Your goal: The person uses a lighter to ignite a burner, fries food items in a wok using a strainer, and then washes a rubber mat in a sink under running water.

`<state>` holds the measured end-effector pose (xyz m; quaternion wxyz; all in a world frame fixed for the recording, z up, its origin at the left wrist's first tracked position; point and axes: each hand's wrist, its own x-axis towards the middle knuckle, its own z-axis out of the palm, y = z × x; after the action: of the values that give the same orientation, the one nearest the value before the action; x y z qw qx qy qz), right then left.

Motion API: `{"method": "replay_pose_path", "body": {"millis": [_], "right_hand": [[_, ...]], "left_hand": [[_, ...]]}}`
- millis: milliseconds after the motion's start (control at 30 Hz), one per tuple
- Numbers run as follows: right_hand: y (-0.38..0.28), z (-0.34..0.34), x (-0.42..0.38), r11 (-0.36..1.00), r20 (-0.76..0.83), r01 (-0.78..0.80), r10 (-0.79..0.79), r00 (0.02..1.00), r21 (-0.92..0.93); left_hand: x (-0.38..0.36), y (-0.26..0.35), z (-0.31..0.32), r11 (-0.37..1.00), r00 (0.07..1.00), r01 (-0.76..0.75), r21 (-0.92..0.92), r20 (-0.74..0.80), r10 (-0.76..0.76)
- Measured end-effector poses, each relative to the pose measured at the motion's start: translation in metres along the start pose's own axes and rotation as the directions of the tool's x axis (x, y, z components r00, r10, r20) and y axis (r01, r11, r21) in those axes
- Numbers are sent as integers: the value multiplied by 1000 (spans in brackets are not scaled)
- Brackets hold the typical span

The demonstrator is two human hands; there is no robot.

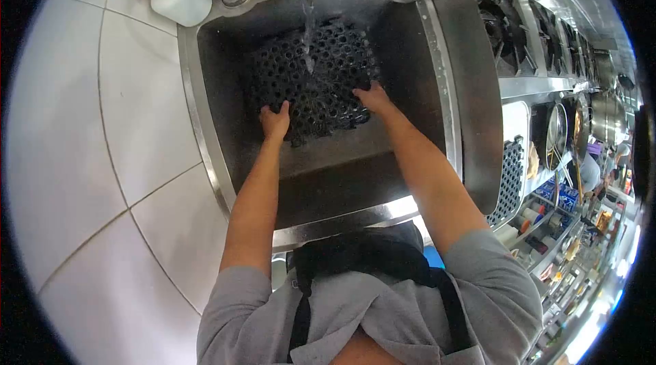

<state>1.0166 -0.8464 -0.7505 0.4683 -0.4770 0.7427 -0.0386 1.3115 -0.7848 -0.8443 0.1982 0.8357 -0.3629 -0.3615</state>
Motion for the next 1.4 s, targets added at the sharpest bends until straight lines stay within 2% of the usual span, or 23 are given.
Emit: {"method": "replay_pose_path", "body": {"millis": [67, 133, 200, 367, 467, 567, 600, 667, 700, 767, 833, 900, 933, 967, 1000, 1033, 1100, 1167, 1233, 1267, 1300, 1367, 1400], "right_hand": [[2, 8, 9, 998, 35, -44, 42, 998, 55], [8, 19, 19, 988, -39, -121, 118, 992, -94], [10, 18, 14, 985, -26, -127, 125, 992, -121], [20, 14, -30, 993, 74, -110, 113, 991, -52], [39, 18, -58, 983, 195, -152, 129, 972, 107], [102, 52, -24, 916, 258, -228, 144, 955, 331], [97, 49, -26, 957, 277, -168, 100, 956, 235], [67, 28, -35, 998, 138, 42, -48, 989, 42], [33, 1, -47, 983, -12, 170, -171, 985, -75], [-22, -44, -61, 918, -291, 395, -370, 882, 30], [-75, -93, -78, 757, -436, 644, -619, 654, -109], [-116, -127, -99, 606, -479, 684, -778, 406, -405], [-127, -135, -100, 599, -478, 689, -783, 398, -407], [-135, -142, -101, 517, -418, 637, -852, 317, -571], [-141, -146, -99, 416, -338, 562, -909, 243, -715], [-139, -144, -89, 407, -332, 566, -913, 236, -717], [-137, -138, -76, 360, -124, 513, -891, 436, -779], [-142, -138, -68, 411, -159, 425, -843, 513, -806], [-148, -147, -66, 506, -120, 386, -712, 692, -771], [-149, -153, -67, 471, -107, 413, -750, 653, -780], [-148, -155, -65, 470, -104, 416, -750, 653, -778], [-148, -161, -61, 533, -68, 418, -672, 738, -735], [-146, -162, -63, 542, -76, 420, -673, 736, -728]], "left_hand": [[3, -4, 1, 995, 997, 74, -69, 37, -72], [-1, 8, -15, 979, 989, 142, -144, 71, -133], [-19, 45, -54, 883, 917, 346, -317, 316, -245], [-30, 63, -66, 691, 877, 453, -564, 420, -233], [-62, 109, -92, 845, 877, 369, -388, 447, -177], [-67, 149, -110, 965, 912, 85, -249, 409, 25], [-71, 167, -120, 969, 898, -36, -244, 418, 138], [-40, 165, -116, 921, 782, -119, -370, 537, 317], [-39, 181, -122, 935, 784, -237, -264, 515, 345], [-50, 226, -145, 908, 713, -328, -260, 563, 418], [-31, 248, -150, 858, 644, -432, -278, 570, 510], [-35, 288, -168, 728, 568, -675, -119, 546, 616], [-36, 303, -174, 606, 532, -794, 41, 528, 662], [-37, 317, -178, 456, 490, -866, 203, 520, 700], [-49, 346, -184, 548, 625, -743, 385, 693, 360], [-43, 346, -179, 552, 630, -739, 386, 686, 363], [-33, 343, -165, 439, 531, -832, 341, 720, 447], [-20, 348, -154, 449, 516, -836, 316, 732, 446], [-30, 357, -145, 235, 438, -899, 371, 737, 514], [-4, 357, -126, 222, 397, -918, 330, 788, 471], [-5, 358, -126, 225, 400, -916, 332, 787, 469], [-17, 371, -130, 199, 536, -841, 504, 723, 435], [-26, 374, -140, 277, 603, -797, 537, 671, 432]]}}
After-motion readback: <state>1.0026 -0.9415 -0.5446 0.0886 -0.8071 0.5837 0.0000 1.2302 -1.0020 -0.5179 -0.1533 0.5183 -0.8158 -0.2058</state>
